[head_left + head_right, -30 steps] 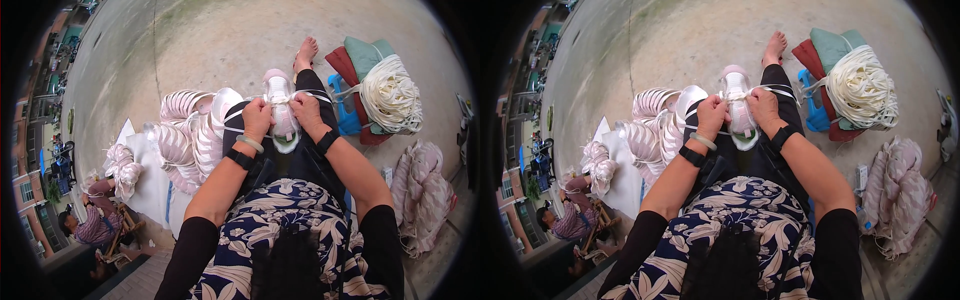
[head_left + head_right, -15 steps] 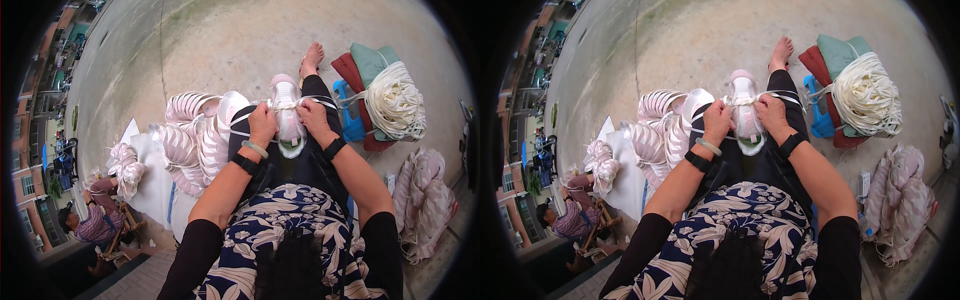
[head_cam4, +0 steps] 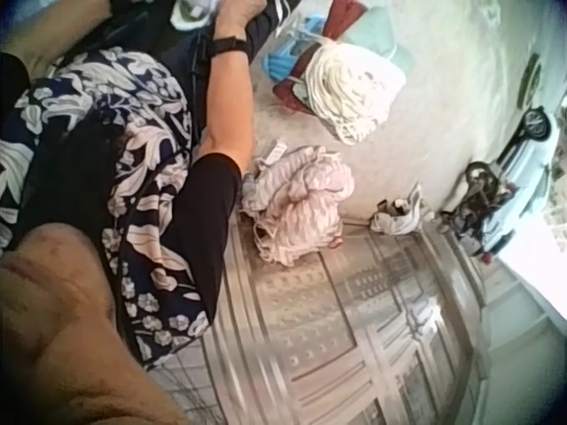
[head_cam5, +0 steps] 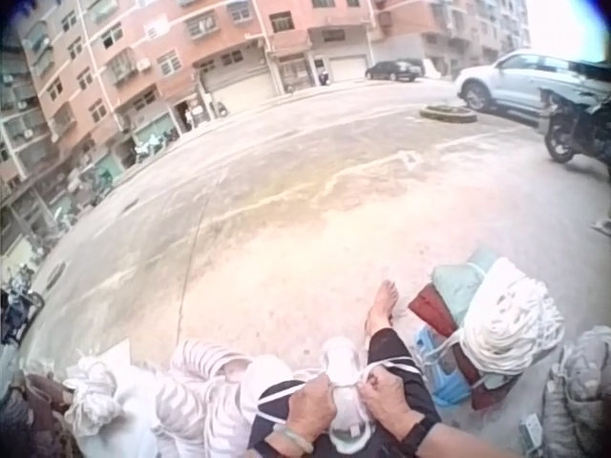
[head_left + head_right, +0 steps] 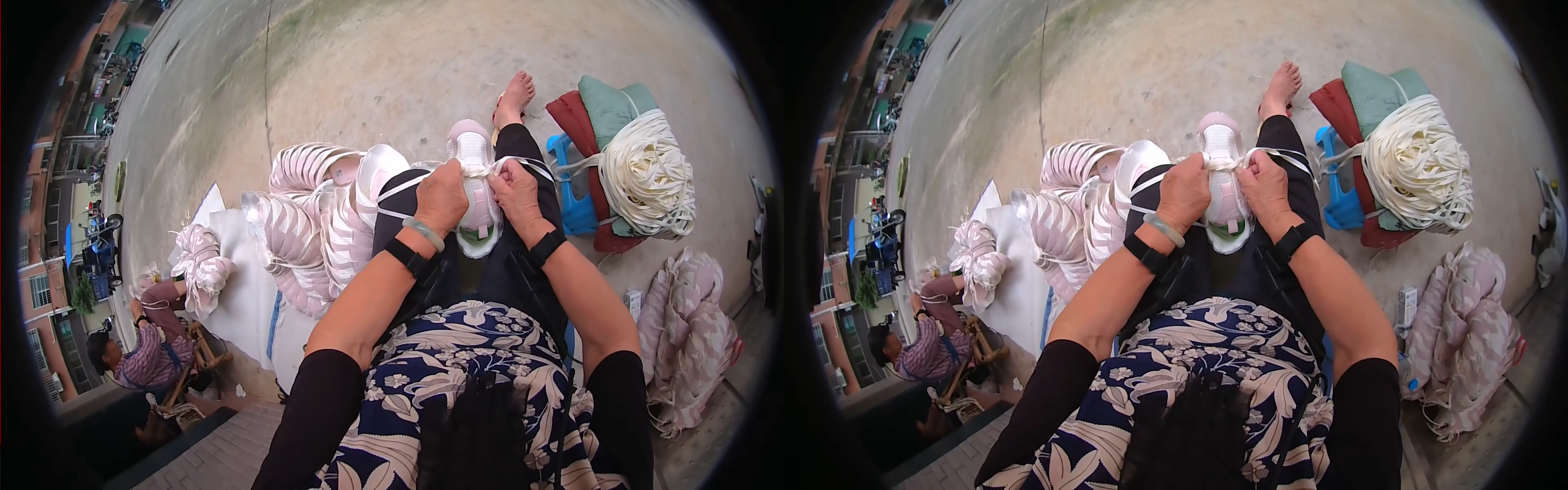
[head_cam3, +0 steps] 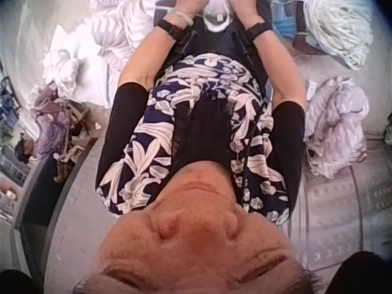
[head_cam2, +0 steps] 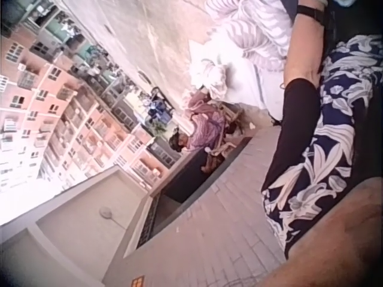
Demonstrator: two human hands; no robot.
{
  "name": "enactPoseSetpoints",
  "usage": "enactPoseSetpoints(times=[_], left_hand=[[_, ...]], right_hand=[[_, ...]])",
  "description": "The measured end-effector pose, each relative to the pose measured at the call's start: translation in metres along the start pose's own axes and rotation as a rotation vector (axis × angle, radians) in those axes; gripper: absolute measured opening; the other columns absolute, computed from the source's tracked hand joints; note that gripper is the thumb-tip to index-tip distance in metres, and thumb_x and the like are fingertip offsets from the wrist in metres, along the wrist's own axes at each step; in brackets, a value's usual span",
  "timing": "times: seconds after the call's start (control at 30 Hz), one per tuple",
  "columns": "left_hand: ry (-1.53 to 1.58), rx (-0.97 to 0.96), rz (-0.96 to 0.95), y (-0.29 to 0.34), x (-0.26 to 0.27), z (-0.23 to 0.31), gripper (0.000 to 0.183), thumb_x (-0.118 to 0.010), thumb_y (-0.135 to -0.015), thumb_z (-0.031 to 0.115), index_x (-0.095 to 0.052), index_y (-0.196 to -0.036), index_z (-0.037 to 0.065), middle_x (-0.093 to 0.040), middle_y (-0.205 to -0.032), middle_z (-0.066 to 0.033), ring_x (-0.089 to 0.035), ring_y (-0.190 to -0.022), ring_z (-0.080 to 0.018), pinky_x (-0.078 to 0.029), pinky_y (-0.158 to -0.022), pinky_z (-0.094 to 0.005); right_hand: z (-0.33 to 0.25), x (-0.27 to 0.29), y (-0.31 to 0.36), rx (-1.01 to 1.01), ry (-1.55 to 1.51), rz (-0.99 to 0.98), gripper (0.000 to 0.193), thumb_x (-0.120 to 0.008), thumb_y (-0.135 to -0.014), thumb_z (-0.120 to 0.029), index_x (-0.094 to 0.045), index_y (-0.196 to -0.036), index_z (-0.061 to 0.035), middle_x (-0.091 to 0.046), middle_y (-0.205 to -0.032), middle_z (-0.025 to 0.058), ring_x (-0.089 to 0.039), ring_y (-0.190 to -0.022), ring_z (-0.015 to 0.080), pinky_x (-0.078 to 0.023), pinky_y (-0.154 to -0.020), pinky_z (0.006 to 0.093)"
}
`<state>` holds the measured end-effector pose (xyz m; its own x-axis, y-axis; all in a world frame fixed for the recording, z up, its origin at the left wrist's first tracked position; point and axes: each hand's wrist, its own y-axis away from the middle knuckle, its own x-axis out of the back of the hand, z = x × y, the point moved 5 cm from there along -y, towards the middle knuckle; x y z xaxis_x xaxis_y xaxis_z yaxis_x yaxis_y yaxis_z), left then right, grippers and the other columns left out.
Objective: Lacing up multiple white and green sneakers while sitting outdoors.
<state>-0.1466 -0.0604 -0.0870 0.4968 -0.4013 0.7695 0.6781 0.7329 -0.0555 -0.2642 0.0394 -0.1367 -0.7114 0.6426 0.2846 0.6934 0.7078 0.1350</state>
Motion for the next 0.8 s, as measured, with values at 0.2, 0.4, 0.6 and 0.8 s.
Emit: enactPoseSetpoints(times=[0.2,0.4,0.6,0.8], left_hand=[[0.021,0.09,0.001,0.002,0.007,-0.002,0.017,-0.055,-0.077,0.014,-0.048,-0.085,0.001,-0.057,-0.071,-0.0202,-0.057,-0.071,-0.0392,-0.045,-0.063,-0.0447],[0.006,-0.205,0.047,0.029,0.013,0.014,0.045,-0.064,-0.072,0.017,-0.044,-0.109,0.0,-0.056,-0.088,-0.0191,-0.057,-0.08,-0.0358,-0.046,-0.064,-0.0402],[-0.201,-0.18,-0.158,0.039,0.006,0.017,0.056,-0.064,-0.072,0.018,-0.04,-0.118,-0.003,-0.055,-0.088,-0.0178,-0.057,-0.076,-0.0321,-0.047,-0.063,-0.0396],[-0.392,-0.4,0.012,0.035,0.003,0.028,0.052,-0.058,-0.071,0.012,-0.041,-0.116,-0.008,-0.055,-0.08,-0.0129,-0.055,-0.067,-0.0285,-0.047,-0.058,-0.0364]], right_hand=[[-0.007,0.005,0.008,0.087,0.064,0.115,0.022,-0.064,-0.072,-0.013,-0.05,-0.085,-0.0012,-0.057,-0.063,0.01,-0.056,-0.056,0.0236,-0.044,-0.055,0.034],[-0.017,0.006,0.019,0.175,0.204,0.036,0.029,-0.064,-0.073,-0.016,-0.055,-0.096,-0.0019,-0.058,-0.069,0.0131,-0.058,-0.063,0.0272,-0.045,-0.059,0.0357],[-0.03,0.006,0.028,0.186,0.386,-0.052,0.036,-0.066,-0.072,-0.025,-0.056,-0.098,-0.0034,-0.056,-0.08,0.0122,-0.057,-0.07,0.0264,-0.045,-0.065,0.0359],[-0.034,0.008,0.017,0.292,0.53,-0.061,0.03,-0.062,-0.072,-0.022,-0.056,-0.095,-0.0041,-0.055,-0.081,0.0136,-0.057,-0.072,0.0307,-0.046,-0.066,0.0396]])
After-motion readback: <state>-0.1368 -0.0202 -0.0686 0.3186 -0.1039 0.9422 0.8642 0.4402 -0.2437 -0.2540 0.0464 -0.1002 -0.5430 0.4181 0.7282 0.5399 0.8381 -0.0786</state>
